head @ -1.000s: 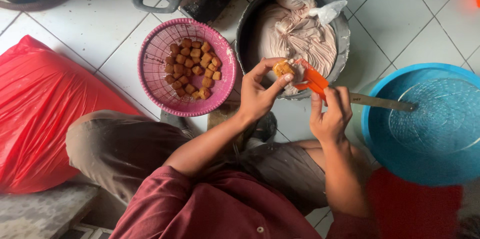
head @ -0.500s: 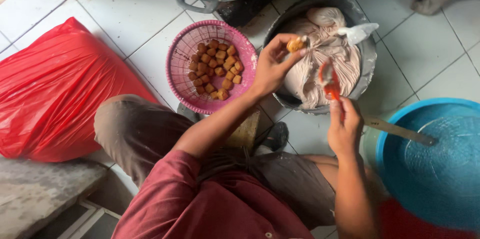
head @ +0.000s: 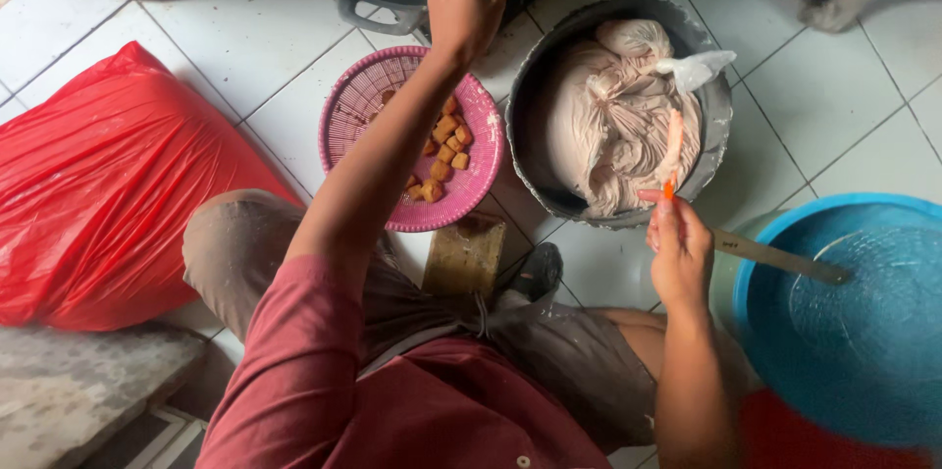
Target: The person sits on the floor and uses an orange scoop to take batter from a cloth-lined basin. They hold brown food cubes, coat or fill them with batter by hand and with the scoop, and place the finished pieces into a pink basket, occasionally dropping pieces into a nearby pot of liquid.
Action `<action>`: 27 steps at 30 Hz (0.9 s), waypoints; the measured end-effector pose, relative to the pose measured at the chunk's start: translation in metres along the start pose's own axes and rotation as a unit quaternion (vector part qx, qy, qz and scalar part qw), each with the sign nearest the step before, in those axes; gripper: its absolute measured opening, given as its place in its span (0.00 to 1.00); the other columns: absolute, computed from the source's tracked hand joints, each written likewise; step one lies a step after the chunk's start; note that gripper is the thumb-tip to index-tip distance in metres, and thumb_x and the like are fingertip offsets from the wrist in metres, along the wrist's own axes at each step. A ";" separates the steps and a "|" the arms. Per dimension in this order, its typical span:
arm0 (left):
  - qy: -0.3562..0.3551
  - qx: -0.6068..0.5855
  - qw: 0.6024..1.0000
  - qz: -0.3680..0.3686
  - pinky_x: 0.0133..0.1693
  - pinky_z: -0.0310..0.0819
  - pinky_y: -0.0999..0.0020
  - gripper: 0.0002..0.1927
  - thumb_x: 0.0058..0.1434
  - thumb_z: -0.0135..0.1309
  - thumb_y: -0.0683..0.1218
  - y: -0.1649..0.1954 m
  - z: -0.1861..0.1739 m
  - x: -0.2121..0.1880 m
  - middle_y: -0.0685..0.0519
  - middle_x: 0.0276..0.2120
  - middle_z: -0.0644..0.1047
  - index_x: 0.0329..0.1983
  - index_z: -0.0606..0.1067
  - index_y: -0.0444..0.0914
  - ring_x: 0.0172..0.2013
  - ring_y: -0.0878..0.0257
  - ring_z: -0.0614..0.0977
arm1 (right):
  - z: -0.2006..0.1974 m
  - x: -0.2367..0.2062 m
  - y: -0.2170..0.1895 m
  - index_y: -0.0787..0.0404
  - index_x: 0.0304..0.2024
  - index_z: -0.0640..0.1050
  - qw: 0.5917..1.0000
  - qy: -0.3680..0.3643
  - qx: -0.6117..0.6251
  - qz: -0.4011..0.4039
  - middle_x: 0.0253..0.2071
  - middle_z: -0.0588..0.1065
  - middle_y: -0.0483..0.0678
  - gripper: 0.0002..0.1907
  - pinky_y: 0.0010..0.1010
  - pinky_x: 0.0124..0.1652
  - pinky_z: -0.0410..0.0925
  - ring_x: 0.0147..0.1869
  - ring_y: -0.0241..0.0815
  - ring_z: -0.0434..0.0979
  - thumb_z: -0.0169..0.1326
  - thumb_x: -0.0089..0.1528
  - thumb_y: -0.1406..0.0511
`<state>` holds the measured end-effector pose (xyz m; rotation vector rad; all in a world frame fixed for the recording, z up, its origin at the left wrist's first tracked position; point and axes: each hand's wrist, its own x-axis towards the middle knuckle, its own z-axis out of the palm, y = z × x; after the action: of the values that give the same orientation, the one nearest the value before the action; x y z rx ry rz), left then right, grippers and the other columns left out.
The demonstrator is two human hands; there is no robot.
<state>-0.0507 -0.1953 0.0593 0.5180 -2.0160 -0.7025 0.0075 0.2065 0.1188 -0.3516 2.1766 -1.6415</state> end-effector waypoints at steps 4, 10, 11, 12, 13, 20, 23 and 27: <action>-0.017 -0.091 0.996 -0.005 0.54 0.73 0.63 0.12 0.66 0.52 0.36 0.011 -0.018 -0.096 0.51 0.46 0.79 0.51 0.76 0.40 0.50 0.54 0.80 | -0.019 0.015 0.013 0.63 0.51 0.81 0.981 0.063 -0.184 -0.017 0.24 0.69 0.44 0.18 0.27 0.27 0.59 0.24 0.32 0.65 0.42 0.78 0.60; -0.227 0.105 0.954 -0.167 0.55 0.70 0.54 0.19 0.67 0.57 0.49 -0.034 -0.016 -0.235 0.46 0.52 0.76 0.58 0.71 0.40 0.53 0.47 0.77 | -0.053 0.058 0.103 0.65 0.54 0.76 0.906 -0.020 -0.421 0.023 0.40 0.79 0.63 0.16 0.50 0.44 0.70 0.45 0.63 0.80 0.49 0.64 0.70; -0.252 0.150 0.944 -0.153 0.54 0.70 0.49 0.25 0.62 0.59 0.53 -0.044 -0.018 -0.252 0.43 0.53 0.75 0.58 0.70 0.39 0.55 0.44 0.76 | -0.053 0.062 0.123 0.64 0.52 0.77 0.887 -0.050 -0.453 0.074 0.43 0.78 0.65 0.15 0.52 0.47 0.69 0.48 0.65 0.78 0.50 0.63 0.69; -0.273 0.195 0.932 -0.138 0.54 0.70 0.45 0.31 0.56 0.61 0.56 -0.053 -0.021 -0.267 0.39 0.55 0.73 0.59 0.68 0.38 0.56 0.40 0.75 | -0.053 0.065 0.141 0.64 0.50 0.78 0.865 -0.082 -0.481 0.121 0.46 0.77 0.66 0.14 0.53 0.51 0.68 0.52 0.67 0.76 0.51 0.62 0.68; -0.290 0.239 0.918 -0.123 0.53 0.71 0.41 0.37 0.51 0.63 0.59 -0.062 -0.022 -0.278 0.36 0.56 0.72 0.59 0.67 0.36 0.58 0.36 0.73 | -0.051 0.068 0.157 0.64 0.47 0.79 0.842 -0.092 -0.509 0.151 0.45 0.77 0.66 0.13 0.52 0.51 0.69 0.53 0.67 0.77 0.52 0.61 0.68; -0.492 0.195 0.802 -0.276 0.52 0.74 0.44 0.30 0.62 0.56 0.55 -0.087 -0.029 -0.297 0.39 0.59 0.71 0.62 0.63 0.38 0.59 0.39 0.75 | -0.002 0.088 0.215 0.65 0.42 0.80 0.867 -0.018 -0.485 0.113 0.41 0.78 0.65 0.09 0.53 0.48 0.68 0.49 0.68 0.77 0.53 0.63 0.66; -0.485 0.182 0.809 -0.279 0.51 0.74 0.43 0.26 0.65 0.55 0.55 -0.083 -0.033 -0.291 0.38 0.57 0.72 0.61 0.64 0.40 0.56 0.38 0.75 | 0.011 0.095 0.213 0.65 0.42 0.80 0.906 -0.004 -0.421 0.036 0.36 0.78 0.64 0.08 0.52 0.41 0.68 0.43 0.68 0.76 0.54 0.63 0.67; -0.486 0.174 0.814 -0.267 0.49 0.74 0.44 0.32 0.58 0.57 0.56 -0.079 -0.038 -0.287 0.39 0.55 0.73 0.61 0.63 0.38 0.54 0.39 0.75 | 0.016 0.101 0.205 0.64 0.43 0.80 0.943 -0.002 -0.329 0.044 0.30 0.78 0.56 0.08 0.40 0.37 0.70 0.34 0.52 0.79 0.53 0.66 0.67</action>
<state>0.1323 -0.0920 -0.1558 1.1408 -3.0393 -1.0827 -0.0687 0.2079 -0.0973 -0.4235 2.6442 -0.8174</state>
